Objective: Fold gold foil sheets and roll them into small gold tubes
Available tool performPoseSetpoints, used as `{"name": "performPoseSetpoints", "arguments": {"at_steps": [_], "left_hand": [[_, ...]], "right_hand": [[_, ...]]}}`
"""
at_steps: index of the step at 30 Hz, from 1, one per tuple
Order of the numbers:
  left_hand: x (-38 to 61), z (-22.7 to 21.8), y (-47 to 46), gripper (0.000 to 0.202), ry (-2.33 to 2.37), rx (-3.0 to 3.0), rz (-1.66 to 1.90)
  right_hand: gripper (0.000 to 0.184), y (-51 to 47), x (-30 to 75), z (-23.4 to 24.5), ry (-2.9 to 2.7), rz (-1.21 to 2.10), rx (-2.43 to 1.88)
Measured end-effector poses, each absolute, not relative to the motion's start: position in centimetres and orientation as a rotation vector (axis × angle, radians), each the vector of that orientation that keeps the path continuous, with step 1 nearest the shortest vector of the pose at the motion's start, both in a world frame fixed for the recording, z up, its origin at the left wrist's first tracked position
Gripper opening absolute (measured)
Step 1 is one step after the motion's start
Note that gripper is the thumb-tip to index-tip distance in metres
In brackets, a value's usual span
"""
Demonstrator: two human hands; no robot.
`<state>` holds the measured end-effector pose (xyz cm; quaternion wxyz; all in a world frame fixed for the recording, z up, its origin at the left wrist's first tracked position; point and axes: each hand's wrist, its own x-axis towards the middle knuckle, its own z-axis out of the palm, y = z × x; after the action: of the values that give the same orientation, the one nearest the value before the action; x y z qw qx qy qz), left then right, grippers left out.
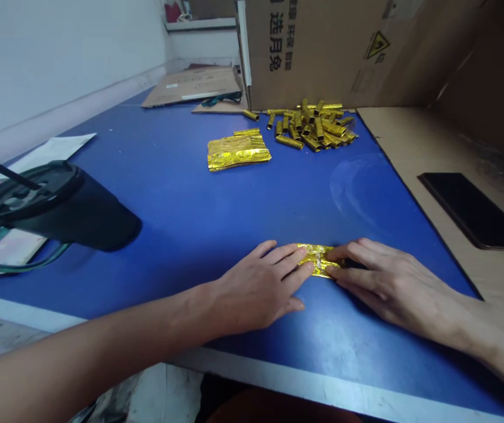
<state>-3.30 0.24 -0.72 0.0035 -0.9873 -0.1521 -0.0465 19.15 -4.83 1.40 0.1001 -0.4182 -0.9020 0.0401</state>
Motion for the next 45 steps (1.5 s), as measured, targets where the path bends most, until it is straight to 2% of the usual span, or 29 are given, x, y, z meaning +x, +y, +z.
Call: {"name": "performPoseSetpoints", "arguments": {"at_steps": [13,20,23,31,45], "left_hand": [[-3.9,-0.6,0.3,0.061,-0.485,-3.127,-0.085],[-3.9,-0.5,0.3,0.059,-0.51,-3.139,-0.125],[-3.5,-0.5,0.4,0.055,-0.514,-3.141,-0.167],[-1.9,-0.2,1.4,0.023,-0.436,-3.135,-0.24],[-1.6,-0.9,1.6,0.016,-0.418,-3.115,-0.311]], "right_hand": [[0.025,-5.0,19.2,1.5,-2.709,0.127,-1.255],[0.025,-5.2,19.3,1.1,-2.644,0.102,-1.243],[0.025,-5.0,19.3,1.0,-2.639,0.135,-1.225],[0.027,-4.9,19.4,0.7,-2.599,0.221,-1.224],[0.024,-4.5,19.2,1.2,-2.586,0.186,-1.141]]}}
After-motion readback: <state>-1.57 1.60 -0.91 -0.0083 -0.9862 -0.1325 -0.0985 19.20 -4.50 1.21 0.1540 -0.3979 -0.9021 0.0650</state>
